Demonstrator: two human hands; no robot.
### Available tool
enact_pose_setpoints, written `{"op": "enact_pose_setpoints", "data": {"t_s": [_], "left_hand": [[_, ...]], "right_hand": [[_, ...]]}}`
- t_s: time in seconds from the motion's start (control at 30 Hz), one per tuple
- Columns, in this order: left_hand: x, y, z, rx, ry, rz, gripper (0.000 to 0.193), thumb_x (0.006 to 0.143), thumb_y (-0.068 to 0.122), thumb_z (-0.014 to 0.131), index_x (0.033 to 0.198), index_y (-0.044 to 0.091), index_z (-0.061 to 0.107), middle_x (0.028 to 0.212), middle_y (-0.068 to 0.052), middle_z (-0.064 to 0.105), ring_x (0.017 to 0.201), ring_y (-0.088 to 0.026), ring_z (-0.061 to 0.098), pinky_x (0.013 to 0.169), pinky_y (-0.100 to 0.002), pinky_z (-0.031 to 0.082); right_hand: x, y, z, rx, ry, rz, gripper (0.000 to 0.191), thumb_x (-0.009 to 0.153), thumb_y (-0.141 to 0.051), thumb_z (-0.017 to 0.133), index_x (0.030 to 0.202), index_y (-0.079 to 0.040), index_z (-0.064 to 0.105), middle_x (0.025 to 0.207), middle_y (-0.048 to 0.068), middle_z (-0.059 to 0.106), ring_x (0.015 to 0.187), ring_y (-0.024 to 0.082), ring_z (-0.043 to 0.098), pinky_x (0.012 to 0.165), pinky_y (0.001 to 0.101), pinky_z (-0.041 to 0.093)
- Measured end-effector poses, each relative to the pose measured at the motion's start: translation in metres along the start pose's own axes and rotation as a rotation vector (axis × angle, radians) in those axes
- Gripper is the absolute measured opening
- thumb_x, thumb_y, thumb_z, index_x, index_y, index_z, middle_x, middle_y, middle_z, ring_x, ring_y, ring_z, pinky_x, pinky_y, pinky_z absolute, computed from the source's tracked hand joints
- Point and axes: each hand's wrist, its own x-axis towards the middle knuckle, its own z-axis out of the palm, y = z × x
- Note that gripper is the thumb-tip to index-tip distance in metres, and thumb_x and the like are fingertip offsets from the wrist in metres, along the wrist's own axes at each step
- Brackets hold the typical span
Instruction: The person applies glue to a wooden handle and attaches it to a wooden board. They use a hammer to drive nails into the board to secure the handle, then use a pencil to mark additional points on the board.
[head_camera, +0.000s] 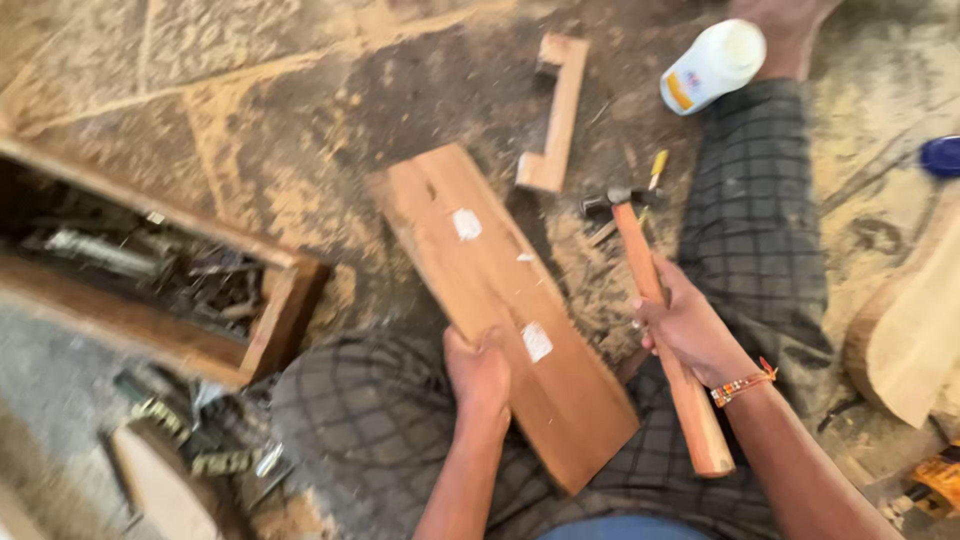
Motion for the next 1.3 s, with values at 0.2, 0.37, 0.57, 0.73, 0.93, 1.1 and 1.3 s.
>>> {"op": "enact_pose_setpoints", "data": {"t_s": [0.2, 0.37, 0.57, 0.73, 0.93, 1.1, 1.3], "left_hand": [[-0.005, 0.012, 0.001, 0.143, 0.02, -0.082, 0.033, 0.091, 0.004, 0.062, 0.123, 0.001, 0.051, 0.111, -0.015, 0.068, 0.098, -0.023, 0.068, 0.086, -0.036, 0.054], [-0.003, 0.013, 0.002, 0.003, 0.01, -0.133, 0.033, 0.091, 0.003, 0.061, 0.122, 0.001, 0.05, 0.11, -0.014, 0.067, 0.096, -0.023, 0.068, 0.084, -0.037, 0.055], [0.007, 0.006, -0.001, -0.009, 0.022, -0.137, 0.031, 0.092, 0.004, 0.063, 0.12, 0.0, 0.053, 0.11, -0.013, 0.068, 0.095, -0.021, 0.067, 0.085, -0.035, 0.055], [0.008, 0.008, -0.004, -0.07, -0.036, -0.131, 0.03, 0.092, 0.004, 0.061, 0.12, 0.0, 0.054, 0.11, -0.011, 0.068, 0.096, -0.018, 0.067, 0.087, -0.034, 0.055], [0.006, 0.013, -0.004, -0.096, -0.085, -0.126, 0.03, 0.091, 0.005, 0.059, 0.12, -0.001, 0.055, 0.109, -0.012, 0.069, 0.095, -0.019, 0.067, 0.085, -0.034, 0.054], [0.005, 0.018, -0.006, -0.025, -0.041, -0.16, 0.029, 0.092, 0.008, 0.062, 0.119, -0.001, 0.054, 0.109, -0.013, 0.068, 0.095, -0.019, 0.066, 0.084, -0.034, 0.054], [0.007, 0.019, -0.008, -0.059, -0.063, -0.149, 0.031, 0.091, 0.012, 0.065, 0.117, -0.002, 0.054, 0.107, -0.015, 0.068, 0.093, -0.02, 0.066, 0.081, -0.035, 0.054]], "right_hand": [[0.036, -0.013, -0.007, -0.904, 0.306, -0.472, 0.055, 0.09, -0.012, 0.067, 0.144, -0.011, 0.055, 0.123, 0.022, 0.063, 0.112, 0.04, 0.06, 0.098, 0.048, 0.047], [0.129, -0.069, 0.012, -1.166, 0.346, -1.052, 0.065, 0.08, 0.003, 0.061, 0.142, -0.016, 0.063, 0.155, 0.024, 0.049, 0.147, 0.041, 0.04, 0.121, 0.0516, 0.031], [0.192, -0.117, 0.045, -1.492, 0.05, -0.925, 0.039, 0.088, -0.009, 0.065, 0.126, -0.016, 0.066, 0.158, 0.012, 0.043, 0.152, 0.033, 0.025, 0.122, 0.056, 0.013], [0.162, -0.14, 0.036, -1.15, 0.01, -0.861, 0.033, 0.097, -0.01, 0.063, 0.129, -0.004, 0.058, 0.136, 0.02, 0.06, 0.131, 0.036, 0.053, 0.111, 0.0515, 0.039], [0.089, -0.109, 0.01, -0.06, -0.439, -0.511, 0.039, 0.104, -0.03, 0.059, 0.125, 0.003, 0.06, 0.107, 0.012, 0.07, 0.098, 0.02, 0.066, 0.088, 0.0356, 0.054], [0.089, -0.054, 0.058, 0.396, -0.552, -0.104, 0.041, 0.103, -0.037, 0.06, 0.116, 0.002, 0.064, 0.098, 0.009, 0.072, 0.086, 0.017, 0.068, 0.079, 0.0335, 0.057], [0.101, -0.037, 0.079, 0.327, -0.55, -0.098, 0.038, 0.106, -0.036, 0.055, 0.112, 0.0, 0.065, 0.093, 0.007, 0.071, 0.081, 0.014, 0.066, 0.074, 0.031, 0.054]]}}
